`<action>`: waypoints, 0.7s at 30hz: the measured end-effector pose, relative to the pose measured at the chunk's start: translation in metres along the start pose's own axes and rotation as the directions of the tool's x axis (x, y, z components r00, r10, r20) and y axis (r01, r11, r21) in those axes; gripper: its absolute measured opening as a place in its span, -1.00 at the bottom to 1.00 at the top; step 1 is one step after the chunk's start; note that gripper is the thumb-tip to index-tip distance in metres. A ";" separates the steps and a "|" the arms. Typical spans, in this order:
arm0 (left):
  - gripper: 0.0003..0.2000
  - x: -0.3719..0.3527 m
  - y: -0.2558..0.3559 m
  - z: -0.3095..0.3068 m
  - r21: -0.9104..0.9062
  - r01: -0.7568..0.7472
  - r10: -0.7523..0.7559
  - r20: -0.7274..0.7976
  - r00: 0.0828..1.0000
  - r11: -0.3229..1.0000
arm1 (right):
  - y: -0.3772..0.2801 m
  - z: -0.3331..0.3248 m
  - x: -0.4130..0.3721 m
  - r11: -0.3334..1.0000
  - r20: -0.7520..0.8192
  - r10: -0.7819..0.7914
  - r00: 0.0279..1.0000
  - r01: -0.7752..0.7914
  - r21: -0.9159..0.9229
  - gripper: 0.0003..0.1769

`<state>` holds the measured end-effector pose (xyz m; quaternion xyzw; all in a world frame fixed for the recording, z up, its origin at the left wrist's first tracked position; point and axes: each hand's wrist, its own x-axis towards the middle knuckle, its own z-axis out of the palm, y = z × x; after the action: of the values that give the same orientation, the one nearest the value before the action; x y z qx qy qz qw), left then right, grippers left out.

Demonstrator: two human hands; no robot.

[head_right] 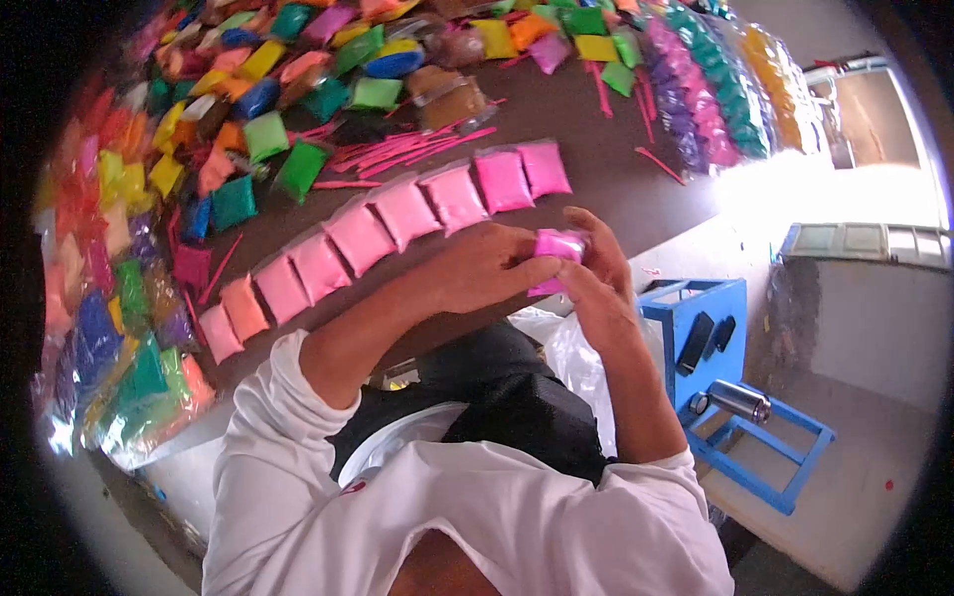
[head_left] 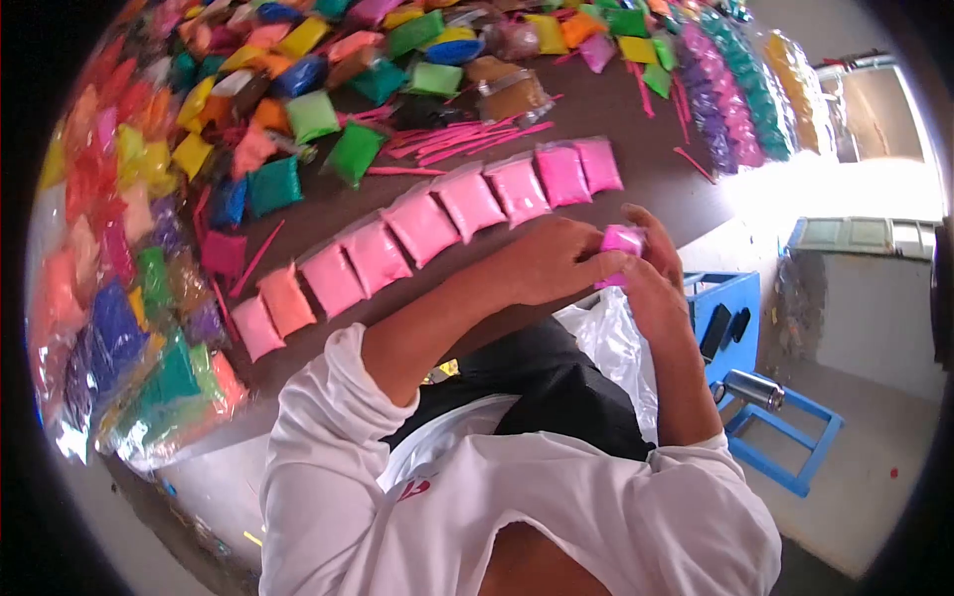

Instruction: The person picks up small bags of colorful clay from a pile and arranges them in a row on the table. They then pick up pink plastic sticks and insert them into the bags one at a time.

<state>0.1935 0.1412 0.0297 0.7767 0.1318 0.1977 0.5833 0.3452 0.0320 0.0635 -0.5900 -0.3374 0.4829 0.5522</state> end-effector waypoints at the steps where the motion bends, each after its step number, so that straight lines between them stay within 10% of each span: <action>1: -0.48 -0.001 0.012 -0.009 0.054 0.071 -0.075 0.075 0.994 0.996 | -0.002 0.001 0.000 0.999 0.014 0.004 1.000 -0.004 0.039 -0.43; 11: -0.52 -0.004 0.004 -0.003 -0.015 0.098 -0.098 -0.024 0.995 0.995 | -0.003 -0.011 0.016 0.981 -0.055 -0.049 0.997 0.038 -0.190 -0.63; 21: -0.59 -0.002 0.005 -0.002 -0.079 0.065 -0.064 0.020 0.998 0.995 | -0.011 0.006 0.018 0.974 -0.036 0.050 0.998 -0.041 0.224 -0.64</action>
<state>0.1910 0.1411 0.0345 0.7498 0.1438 0.1772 0.6210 0.3465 0.0522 0.0709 -0.5417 -0.2559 0.5180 0.6105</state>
